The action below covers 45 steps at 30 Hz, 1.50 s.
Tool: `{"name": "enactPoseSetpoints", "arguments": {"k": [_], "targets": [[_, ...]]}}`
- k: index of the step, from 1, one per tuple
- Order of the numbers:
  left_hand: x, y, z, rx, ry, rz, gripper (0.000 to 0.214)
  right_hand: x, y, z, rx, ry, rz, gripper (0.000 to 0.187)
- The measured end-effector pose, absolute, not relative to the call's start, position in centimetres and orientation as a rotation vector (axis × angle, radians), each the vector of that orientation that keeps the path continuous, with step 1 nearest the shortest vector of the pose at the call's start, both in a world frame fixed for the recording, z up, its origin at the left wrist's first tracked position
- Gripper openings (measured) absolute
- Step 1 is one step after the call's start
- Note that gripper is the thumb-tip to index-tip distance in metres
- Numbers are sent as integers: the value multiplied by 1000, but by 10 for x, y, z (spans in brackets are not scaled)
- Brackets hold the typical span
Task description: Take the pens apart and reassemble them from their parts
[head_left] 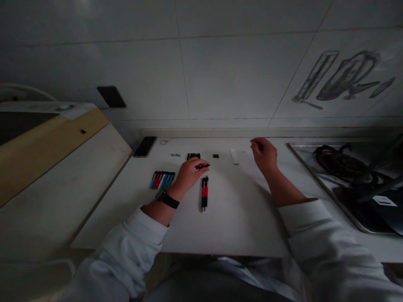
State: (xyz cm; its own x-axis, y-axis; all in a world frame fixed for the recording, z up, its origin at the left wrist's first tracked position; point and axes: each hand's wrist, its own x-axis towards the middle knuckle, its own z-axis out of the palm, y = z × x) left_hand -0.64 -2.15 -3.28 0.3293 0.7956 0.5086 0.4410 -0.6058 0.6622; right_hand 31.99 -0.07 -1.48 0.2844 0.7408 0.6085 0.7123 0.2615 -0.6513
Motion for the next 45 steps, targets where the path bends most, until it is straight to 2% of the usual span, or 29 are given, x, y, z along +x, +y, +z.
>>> {"name": "enactPoseSetpoints", "arguments": {"k": [3,6,11,14,18,20,27,36,41,45], "targets": [[-4,-25,-33,2167,1057,1155,26,260,-25,-16,-1373,-1750,438,30],[-2,-27,-34,2193,1029,1120,30,216,-45,-25,-1334,-1941,654,38],[0,-29,-35,2271,989,1057,28,198,-51,-39,-1281,-1944,787,40],[0,-29,-34,2236,1006,1062,28,204,-45,-42,-1310,-1849,837,49],[-1,-30,-31,2196,1064,1053,10,211,-38,-45,-1341,-1648,937,57],[-2,-29,-30,2203,1084,1027,13,211,-37,-47,-1336,-1615,982,59],[-2,-28,-31,2241,1085,925,27,207,-42,-45,-1379,-1690,889,57],[3,-29,-28,2078,1153,968,27,204,-44,-46,-1319,-1737,784,31],[0,-26,-31,2094,1183,984,30,204,-44,-48,-1330,-1717,879,40],[-2,-24,-34,2120,1197,980,29,204,-43,-48,-1285,-1709,874,32]]}}
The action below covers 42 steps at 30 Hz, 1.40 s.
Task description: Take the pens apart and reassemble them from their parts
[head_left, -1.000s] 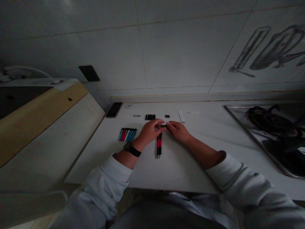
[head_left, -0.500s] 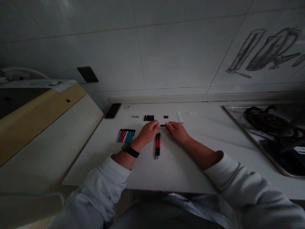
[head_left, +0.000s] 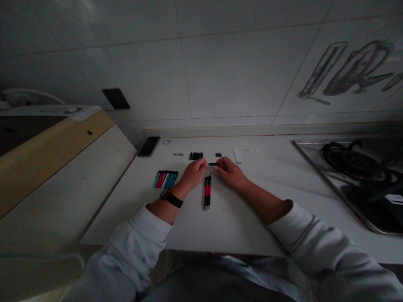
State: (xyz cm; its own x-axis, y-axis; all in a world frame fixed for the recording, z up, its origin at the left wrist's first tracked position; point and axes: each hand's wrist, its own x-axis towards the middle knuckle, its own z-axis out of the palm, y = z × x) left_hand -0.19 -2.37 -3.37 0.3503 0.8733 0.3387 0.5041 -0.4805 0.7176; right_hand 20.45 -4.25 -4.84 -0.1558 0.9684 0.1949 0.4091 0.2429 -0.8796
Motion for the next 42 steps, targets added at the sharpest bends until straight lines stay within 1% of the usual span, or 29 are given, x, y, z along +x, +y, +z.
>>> {"name": "enactPoseSetpoints", "arguments": {"k": [4,7,10,13,17,22,25,28,31,36,42], "targets": [[-2,-24,-34,2136,1211,977,30,205,-41,-50,-1308,-1721,912,38],[-1,-24,-34,2148,1223,977,30,205,-40,-52,-1295,-1720,923,30],[0,-25,-34,2150,1225,973,31,204,-39,-54,-1299,-1718,928,29],[1,-26,-33,2128,1248,973,33,204,-39,-56,-1250,-1717,881,25],[4,-28,-29,1991,1296,1004,37,201,-41,-51,-1161,-1628,803,23],[-6,-26,-13,1817,1332,1045,42,202,-44,-43,-1178,-1535,711,24],[-28,-18,4,2013,1453,1041,40,204,-43,-44,-1212,-1561,738,25],[-62,-5,20,2357,1653,905,30,205,-41,-48,-1244,-1603,762,25],[-95,14,26,2578,1812,652,19,205,-39,-52,-1244,-1633,777,25],[-124,39,16,2644,1902,245,24,205,-37,-56,-1230,-1674,824,25],[-123,53,-4,2607,1880,116,24,206,-36,-57,-1198,-1665,847,23]]}}
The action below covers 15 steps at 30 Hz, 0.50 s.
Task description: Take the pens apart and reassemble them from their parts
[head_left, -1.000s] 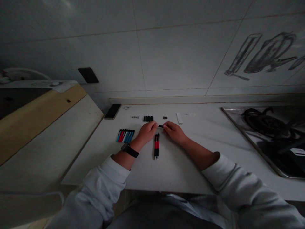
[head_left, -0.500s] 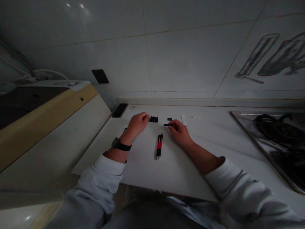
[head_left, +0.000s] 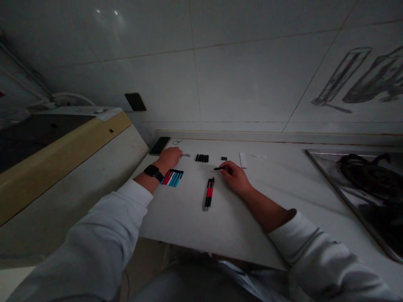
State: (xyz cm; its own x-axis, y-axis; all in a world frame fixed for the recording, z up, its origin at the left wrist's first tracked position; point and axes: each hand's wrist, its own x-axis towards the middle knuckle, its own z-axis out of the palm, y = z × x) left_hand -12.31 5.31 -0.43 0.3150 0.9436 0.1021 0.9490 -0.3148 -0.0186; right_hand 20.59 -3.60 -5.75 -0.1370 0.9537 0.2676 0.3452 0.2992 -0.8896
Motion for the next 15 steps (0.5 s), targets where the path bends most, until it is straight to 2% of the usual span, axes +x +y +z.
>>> {"name": "enactPoseSetpoints", "arguments": {"k": [6,15], "targets": [[-125,63,-14,-2429,-1722,68,30,206,-35,-59,-1206,-1693,827,22],[-121,63,-12,-2397,-1721,80,31,207,-34,-60,-1218,-1711,826,22]]}}
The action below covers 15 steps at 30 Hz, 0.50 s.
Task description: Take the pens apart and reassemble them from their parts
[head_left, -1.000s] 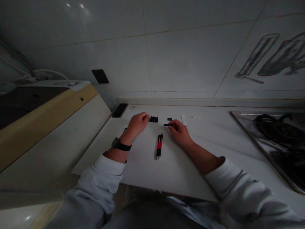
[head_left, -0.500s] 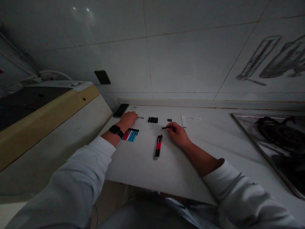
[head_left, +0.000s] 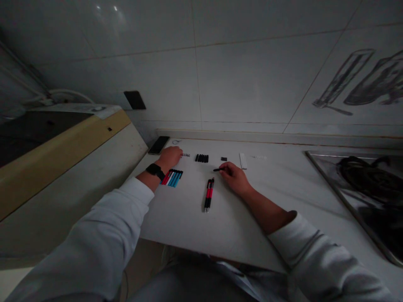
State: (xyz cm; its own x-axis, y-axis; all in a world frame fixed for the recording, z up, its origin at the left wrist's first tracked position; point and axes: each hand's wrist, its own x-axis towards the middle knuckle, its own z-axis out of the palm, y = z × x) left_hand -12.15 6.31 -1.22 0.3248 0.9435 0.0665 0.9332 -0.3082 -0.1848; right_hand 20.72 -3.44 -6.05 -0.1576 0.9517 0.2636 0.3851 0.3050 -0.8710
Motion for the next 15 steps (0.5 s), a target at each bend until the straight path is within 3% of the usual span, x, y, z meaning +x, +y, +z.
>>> {"name": "enactPoseSetpoints", "arguments": {"k": [5,10,15], "targets": [[-121,52,1,-2353,-1754,14,25,208,-32,-64,-1208,-1698,842,23],[-89,27,18,-2661,-1510,-310,20,207,-28,-65,-1138,-1605,992,25],[-34,1,17,-3121,-1128,-421,42,206,-26,-67,-1045,-1572,1112,29]]}}
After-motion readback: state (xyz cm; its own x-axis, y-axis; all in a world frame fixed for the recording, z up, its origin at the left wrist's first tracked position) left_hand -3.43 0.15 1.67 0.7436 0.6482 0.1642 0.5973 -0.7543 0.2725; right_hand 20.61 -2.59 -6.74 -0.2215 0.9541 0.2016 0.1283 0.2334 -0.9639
